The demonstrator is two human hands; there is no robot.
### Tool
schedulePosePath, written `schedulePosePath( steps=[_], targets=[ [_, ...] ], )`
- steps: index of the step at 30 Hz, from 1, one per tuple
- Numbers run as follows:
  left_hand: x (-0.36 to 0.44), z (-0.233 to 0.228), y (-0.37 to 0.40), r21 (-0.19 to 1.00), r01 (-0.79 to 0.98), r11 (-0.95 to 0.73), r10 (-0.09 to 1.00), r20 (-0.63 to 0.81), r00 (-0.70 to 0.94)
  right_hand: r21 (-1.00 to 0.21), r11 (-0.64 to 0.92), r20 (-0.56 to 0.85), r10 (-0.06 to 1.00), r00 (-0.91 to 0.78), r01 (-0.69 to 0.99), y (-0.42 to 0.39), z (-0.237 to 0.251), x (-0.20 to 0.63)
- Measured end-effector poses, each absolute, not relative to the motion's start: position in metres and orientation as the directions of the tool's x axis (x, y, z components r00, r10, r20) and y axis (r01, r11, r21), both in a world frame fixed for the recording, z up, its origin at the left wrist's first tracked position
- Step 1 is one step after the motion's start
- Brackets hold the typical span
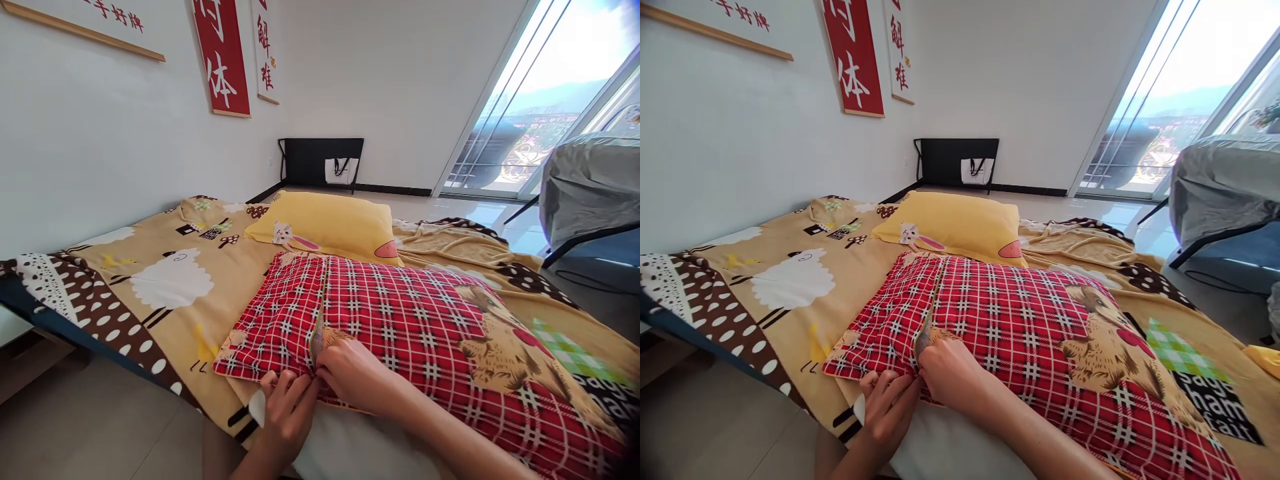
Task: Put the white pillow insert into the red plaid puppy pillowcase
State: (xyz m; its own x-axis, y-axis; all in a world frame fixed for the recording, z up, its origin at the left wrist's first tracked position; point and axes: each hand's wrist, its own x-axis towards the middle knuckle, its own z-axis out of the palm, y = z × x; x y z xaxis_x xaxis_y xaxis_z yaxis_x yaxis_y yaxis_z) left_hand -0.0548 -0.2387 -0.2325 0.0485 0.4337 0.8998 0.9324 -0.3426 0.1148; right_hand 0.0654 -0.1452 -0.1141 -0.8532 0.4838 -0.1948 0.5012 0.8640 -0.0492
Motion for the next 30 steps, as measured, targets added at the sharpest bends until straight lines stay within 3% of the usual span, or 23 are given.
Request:
schedulePosePath(
  steps=[6, 9, 16, 22, 24, 26, 30],
  targets=[
    [-0.056, -0.236, -0.232, 0.254, 0.910, -0.328, 0.507, 0.860, -0.058, 0.032, 0.900, -0.256, 0.428, -0.867, 0.435, -0.144, -0.118, 0.061],
    [-0.058, -0.240, -0.230, 0.292, 0.892, -0.346, 0.521, 0.850, -0.076, 0.032, 0.890, -0.244, 0.447, -0.860, 0.454, -0.144, -0.123, 0.060],
    [-0.058, -0.246, -0.229, 0.279, 0.886, -0.370, 0.524, 0.850, -0.049, 0.040, 0.886, -0.175, 0.462, -0.870, 0.462, -0.151, -0.138, 0.056],
    [-0.059, -0.249, -0.232, 0.177, 0.907, -0.383, 0.468, 0.883, 0.025, -0.098, 0.754, -0.102, 0.641, -0.761, 0.649, -0.150, -0.144, 0.058],
    [-0.060, -0.246, -0.234, 0.140, 0.919, -0.369, 0.442, 0.896, 0.041, -0.135, 0.745, -0.051, 0.653, -0.756, 0.653, -0.150, -0.150, 0.060],
    [-0.060, -0.242, -0.236, 0.088, 0.920, -0.382, 0.416, 0.905, 0.086, -0.131, 0.804, 0.067, 0.591, -0.804, 0.580, -0.152, -0.157, 0.064],
    [-0.060, -0.239, -0.240, 0.093, 0.913, -0.398, 0.431, 0.897, 0.097, 0.047, 0.943, 0.422, 0.280, -0.863, 0.329, -0.158, -0.172, 0.074]
  ],
)
